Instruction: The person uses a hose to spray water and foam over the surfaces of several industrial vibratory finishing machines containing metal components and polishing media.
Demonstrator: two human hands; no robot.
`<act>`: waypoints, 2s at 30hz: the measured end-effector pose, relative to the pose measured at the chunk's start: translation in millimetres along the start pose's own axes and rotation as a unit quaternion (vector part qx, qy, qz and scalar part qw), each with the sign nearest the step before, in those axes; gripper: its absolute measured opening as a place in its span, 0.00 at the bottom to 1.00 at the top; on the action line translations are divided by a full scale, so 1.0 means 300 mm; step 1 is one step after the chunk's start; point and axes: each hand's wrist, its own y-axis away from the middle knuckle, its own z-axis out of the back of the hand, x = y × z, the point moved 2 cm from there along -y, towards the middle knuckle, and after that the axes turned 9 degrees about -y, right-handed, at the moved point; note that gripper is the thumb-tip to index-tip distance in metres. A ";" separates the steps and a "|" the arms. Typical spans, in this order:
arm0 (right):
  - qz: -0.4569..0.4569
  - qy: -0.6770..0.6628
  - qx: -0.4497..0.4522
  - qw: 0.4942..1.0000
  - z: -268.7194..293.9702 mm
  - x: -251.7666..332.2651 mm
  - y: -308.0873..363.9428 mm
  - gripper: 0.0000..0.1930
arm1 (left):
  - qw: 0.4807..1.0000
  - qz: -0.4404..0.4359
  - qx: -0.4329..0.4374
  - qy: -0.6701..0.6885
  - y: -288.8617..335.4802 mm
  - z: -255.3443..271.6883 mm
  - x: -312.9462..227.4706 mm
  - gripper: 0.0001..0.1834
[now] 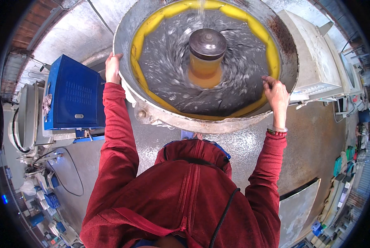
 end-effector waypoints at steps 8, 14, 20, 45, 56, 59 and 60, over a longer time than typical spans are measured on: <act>-0.012 -0.012 -0.015 1.000 0.008 0.021 0.008 0.15 | 1.000 0.007 0.001 0.009 0.053 -0.018 -0.053 0.26; -0.039 0.004 0.003 0.999 0.013 0.023 0.006 0.15 | 1.000 -0.004 0.000 0.022 0.032 -0.013 -0.035 0.23; -0.029 0.002 -0.005 1.000 0.017 0.030 0.009 0.14 | 1.000 0.017 -0.005 0.009 0.054 -0.021 -0.061 0.24; -0.001 0.019 -0.012 1.000 0.009 0.017 0.014 0.12 | 0.999 -0.026 -0.018 -0.013 0.028 -0.023 -0.036 0.23; 0.199 0.044 -0.020 0.979 0.288 0.168 -0.148 0.43 | 1.000 -0.018 -0.008 0.005 0.050 -0.001 -0.041 0.22; 0.360 0.158 -0.222 0.892 0.515 0.374 -0.268 0.40 | 0.999 -0.017 -0.041 -0.013 0.041 -0.023 -0.046 0.22; 0.402 0.207 -0.281 0.846 0.570 0.433 -0.305 0.39 | 0.999 -0.028 -0.031 -0.029 0.048 -0.045 -0.059 0.22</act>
